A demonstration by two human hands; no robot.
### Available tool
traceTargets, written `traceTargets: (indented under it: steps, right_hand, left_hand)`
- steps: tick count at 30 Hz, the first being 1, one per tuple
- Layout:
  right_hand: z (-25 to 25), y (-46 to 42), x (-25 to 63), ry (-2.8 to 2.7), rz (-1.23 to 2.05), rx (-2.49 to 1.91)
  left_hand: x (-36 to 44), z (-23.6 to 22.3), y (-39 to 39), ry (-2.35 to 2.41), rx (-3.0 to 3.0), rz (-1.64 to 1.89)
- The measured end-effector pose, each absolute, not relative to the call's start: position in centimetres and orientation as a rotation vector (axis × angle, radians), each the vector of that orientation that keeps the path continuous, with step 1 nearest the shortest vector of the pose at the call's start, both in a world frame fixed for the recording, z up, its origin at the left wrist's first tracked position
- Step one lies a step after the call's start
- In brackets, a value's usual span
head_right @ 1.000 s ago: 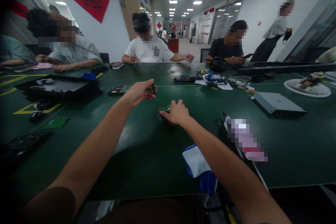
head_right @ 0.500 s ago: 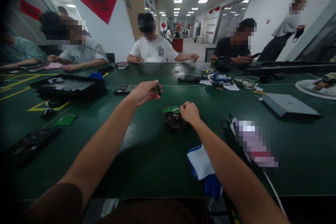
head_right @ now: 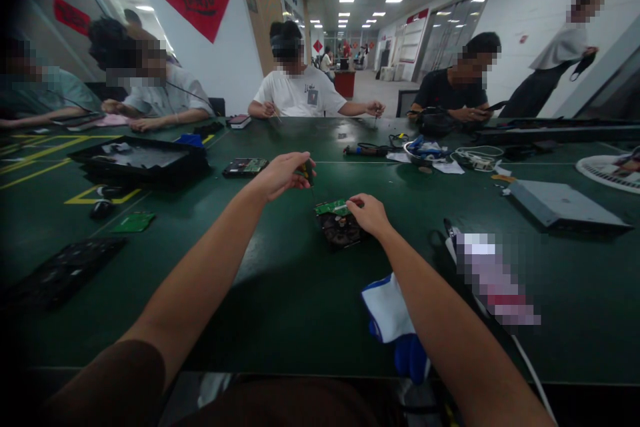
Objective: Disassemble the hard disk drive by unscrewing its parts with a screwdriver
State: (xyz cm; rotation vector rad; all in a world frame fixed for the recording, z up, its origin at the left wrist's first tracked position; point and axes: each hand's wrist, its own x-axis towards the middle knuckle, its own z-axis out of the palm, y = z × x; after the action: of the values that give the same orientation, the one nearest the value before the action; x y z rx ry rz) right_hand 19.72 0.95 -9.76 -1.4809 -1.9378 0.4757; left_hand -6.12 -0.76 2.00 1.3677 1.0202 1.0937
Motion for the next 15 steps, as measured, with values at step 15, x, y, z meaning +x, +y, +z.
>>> traceTargets:
  steps: [15]
  right_hand:
    - [-9.57, 0.70, 19.71, -2.037, 0.424, -1.476]
  left_hand:
    - [-5.62, 1.96, -1.08, 1.022, 1.352, 1.051]
